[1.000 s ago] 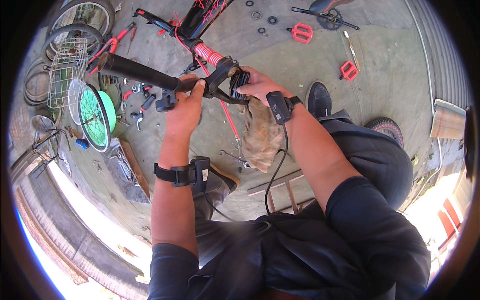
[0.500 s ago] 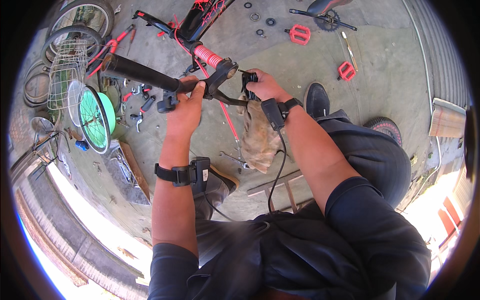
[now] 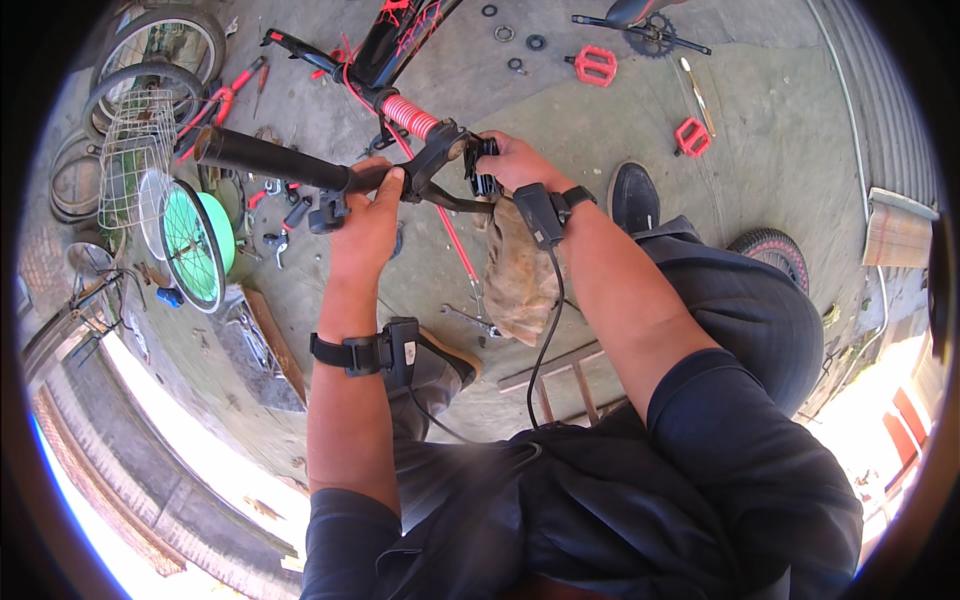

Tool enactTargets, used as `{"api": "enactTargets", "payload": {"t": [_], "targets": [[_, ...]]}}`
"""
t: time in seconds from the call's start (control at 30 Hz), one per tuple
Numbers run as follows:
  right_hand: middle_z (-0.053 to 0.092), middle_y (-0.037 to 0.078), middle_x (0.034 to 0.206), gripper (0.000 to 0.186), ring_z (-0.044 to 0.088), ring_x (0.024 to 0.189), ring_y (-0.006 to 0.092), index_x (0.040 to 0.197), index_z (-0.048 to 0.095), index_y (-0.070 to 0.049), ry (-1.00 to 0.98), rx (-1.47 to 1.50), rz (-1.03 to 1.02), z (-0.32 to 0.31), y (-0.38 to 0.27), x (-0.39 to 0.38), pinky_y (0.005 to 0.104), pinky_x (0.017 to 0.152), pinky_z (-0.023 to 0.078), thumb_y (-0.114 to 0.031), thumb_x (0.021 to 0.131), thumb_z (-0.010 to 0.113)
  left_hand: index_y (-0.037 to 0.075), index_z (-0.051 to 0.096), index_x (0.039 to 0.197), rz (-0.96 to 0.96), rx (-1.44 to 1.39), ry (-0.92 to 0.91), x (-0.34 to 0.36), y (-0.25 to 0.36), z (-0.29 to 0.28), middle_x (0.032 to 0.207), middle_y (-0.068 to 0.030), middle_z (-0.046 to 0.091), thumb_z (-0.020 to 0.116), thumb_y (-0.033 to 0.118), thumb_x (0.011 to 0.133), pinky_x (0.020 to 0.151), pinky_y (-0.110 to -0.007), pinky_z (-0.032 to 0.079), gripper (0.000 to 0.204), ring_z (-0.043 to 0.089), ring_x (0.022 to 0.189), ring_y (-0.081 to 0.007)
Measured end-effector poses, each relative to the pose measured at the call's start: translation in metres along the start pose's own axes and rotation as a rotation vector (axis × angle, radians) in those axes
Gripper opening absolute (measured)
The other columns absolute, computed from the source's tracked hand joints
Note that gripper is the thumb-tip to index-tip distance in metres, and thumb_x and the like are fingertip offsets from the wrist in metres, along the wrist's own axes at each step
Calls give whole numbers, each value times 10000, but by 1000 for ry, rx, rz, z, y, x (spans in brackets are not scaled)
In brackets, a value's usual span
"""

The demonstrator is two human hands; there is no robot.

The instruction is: The person removes a black shifter from the bicycle handlebar, then repeatedly inserts and removes it to test fit. The person also removes the red handlebar grip and inspects the handlebar end. The shifter is reinstalled on the handlebar by the end of the clip.

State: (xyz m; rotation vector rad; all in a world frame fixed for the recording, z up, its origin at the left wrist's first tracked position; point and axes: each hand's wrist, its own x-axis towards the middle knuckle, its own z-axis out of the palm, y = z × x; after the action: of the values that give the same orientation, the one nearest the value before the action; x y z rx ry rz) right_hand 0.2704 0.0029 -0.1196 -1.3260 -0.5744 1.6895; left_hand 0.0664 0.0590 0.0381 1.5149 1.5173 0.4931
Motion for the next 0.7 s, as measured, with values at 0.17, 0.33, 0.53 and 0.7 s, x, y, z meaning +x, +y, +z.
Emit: {"api": "enactTargets", "payload": {"t": [0.17, 0.33, 0.53, 0.7], "targets": [[663, 35, 946, 440, 623, 820, 136, 1240, 600, -11, -3, 87, 34, 4, 12, 4, 296, 729, 505, -84, 814, 682, 6, 640, 1138, 6, -10, 3, -1, 1, 1, 1044, -102, 705, 707, 148, 934, 960, -350, 475, 257, 654, 1011, -197], [666, 34, 932, 453, 629, 801, 135, 1255, 597, -24, -13, 81, 29, 9, 18, -1, 287, 719, 507, -82, 815, 686, 8, 638, 1140, 5, -10, -17, 0, 1, 0, 1043, -102, 704, 707, 157, 936, 953, -353, 479, 261, 653, 1005, -196], [664, 40, 958, 460, 641, 828, 134, 1269, 585, -20, -39, 240, 40, 10, 16, -7, 291, 737, 519, -61, 819, 676, 19, 643, 1136, 12, 26, 1, -1, 0, -1, 1040, -99, 705, 709, 173, 938, 948, -352, 479, 260, 651, 1000, -194], [661, 41, 980, 474, 642, 842, 135, 1278, 581, -13, -39, 160, 30, 6, 16, -6, 290, 743, 520, -52, 815, 675, 23, 646, 1131, 20, 14, 3, -1, 0, 0, 1039, -100, 706, 707, 171, 940, 949, -349, 478, 249, 650, 1003, -192]]}}
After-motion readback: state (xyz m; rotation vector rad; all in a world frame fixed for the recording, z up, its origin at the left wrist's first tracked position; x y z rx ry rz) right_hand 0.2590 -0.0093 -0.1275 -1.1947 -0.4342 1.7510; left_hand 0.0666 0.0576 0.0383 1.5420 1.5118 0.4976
